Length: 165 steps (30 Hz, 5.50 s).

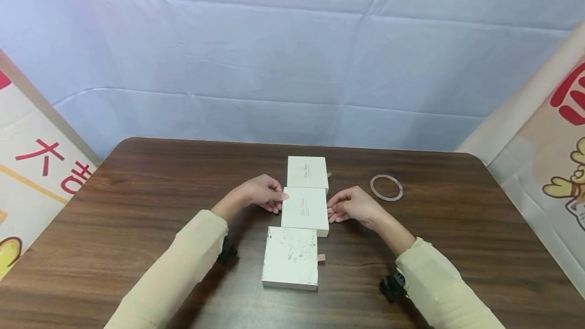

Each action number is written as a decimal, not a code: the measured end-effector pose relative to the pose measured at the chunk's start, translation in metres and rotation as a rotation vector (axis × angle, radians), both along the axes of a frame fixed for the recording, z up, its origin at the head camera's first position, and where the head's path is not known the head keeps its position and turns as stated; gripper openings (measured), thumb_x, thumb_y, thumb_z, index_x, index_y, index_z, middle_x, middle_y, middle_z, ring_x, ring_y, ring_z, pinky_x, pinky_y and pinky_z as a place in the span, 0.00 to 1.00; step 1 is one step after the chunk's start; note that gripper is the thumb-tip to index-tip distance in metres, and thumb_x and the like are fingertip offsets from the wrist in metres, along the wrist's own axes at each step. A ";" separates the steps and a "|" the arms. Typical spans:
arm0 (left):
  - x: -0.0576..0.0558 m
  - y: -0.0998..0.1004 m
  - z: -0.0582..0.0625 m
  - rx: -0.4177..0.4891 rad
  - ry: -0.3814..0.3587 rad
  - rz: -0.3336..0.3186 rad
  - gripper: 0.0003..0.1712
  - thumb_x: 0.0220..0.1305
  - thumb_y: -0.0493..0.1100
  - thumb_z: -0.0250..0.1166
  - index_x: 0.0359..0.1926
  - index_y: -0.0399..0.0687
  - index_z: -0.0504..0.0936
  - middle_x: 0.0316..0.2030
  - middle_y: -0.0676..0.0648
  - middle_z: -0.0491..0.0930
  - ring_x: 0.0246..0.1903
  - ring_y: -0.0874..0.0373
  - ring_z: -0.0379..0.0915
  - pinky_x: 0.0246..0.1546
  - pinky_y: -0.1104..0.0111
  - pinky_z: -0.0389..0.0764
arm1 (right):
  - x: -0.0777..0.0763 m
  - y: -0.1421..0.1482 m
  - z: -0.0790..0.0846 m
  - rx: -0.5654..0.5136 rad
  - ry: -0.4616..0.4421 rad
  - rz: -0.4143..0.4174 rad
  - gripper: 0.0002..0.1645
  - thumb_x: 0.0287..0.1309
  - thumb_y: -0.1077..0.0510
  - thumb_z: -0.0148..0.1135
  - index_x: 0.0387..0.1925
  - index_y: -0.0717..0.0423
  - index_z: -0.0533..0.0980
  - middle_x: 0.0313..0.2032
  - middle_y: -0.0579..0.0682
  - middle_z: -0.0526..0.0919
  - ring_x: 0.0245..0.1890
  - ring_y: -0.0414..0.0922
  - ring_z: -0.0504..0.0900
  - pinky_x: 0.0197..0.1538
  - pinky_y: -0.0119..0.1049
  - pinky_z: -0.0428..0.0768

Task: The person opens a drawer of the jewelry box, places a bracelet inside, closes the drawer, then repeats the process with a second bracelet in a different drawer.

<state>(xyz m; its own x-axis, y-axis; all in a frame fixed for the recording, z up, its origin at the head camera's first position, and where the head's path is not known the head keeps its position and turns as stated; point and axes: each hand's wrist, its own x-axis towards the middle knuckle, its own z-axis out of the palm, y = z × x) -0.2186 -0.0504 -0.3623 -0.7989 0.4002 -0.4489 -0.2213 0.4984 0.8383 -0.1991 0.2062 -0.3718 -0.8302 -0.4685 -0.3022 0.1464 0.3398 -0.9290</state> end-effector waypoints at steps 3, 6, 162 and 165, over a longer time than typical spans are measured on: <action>0.001 0.000 0.002 -0.010 0.006 -0.003 0.12 0.63 0.40 0.59 0.27 0.33 0.76 0.19 0.44 0.77 0.18 0.59 0.75 0.28 0.67 0.79 | 0.000 0.000 -0.001 0.000 0.001 0.002 0.12 0.58 0.74 0.46 0.41 0.82 0.70 0.29 0.57 0.81 0.28 0.45 0.82 0.33 0.34 0.80; 0.001 0.000 0.002 -0.019 0.011 -0.016 0.12 0.63 0.40 0.59 0.26 0.34 0.75 0.19 0.44 0.76 0.18 0.59 0.75 0.27 0.67 0.79 | 0.000 0.000 -0.001 0.003 0.003 0.003 0.12 0.58 0.74 0.46 0.41 0.82 0.70 0.29 0.57 0.81 0.28 0.45 0.82 0.33 0.34 0.80; -0.027 0.007 -0.004 0.034 -0.014 0.146 0.12 0.63 0.42 0.59 0.26 0.39 0.75 0.19 0.46 0.73 0.17 0.58 0.71 0.23 0.71 0.76 | -0.051 -0.012 0.004 0.078 0.070 -0.224 0.17 0.63 0.70 0.46 0.50 0.81 0.67 0.44 0.66 0.75 0.33 0.39 0.78 0.45 0.42 0.78; -0.027 0.006 -0.004 0.027 -0.007 0.138 0.12 0.63 0.42 0.59 0.26 0.39 0.75 0.19 0.46 0.73 0.18 0.58 0.71 0.24 0.70 0.76 | -0.052 -0.012 0.004 0.079 0.070 -0.225 0.17 0.63 0.70 0.46 0.50 0.81 0.67 0.45 0.66 0.75 0.33 0.39 0.78 0.46 0.42 0.78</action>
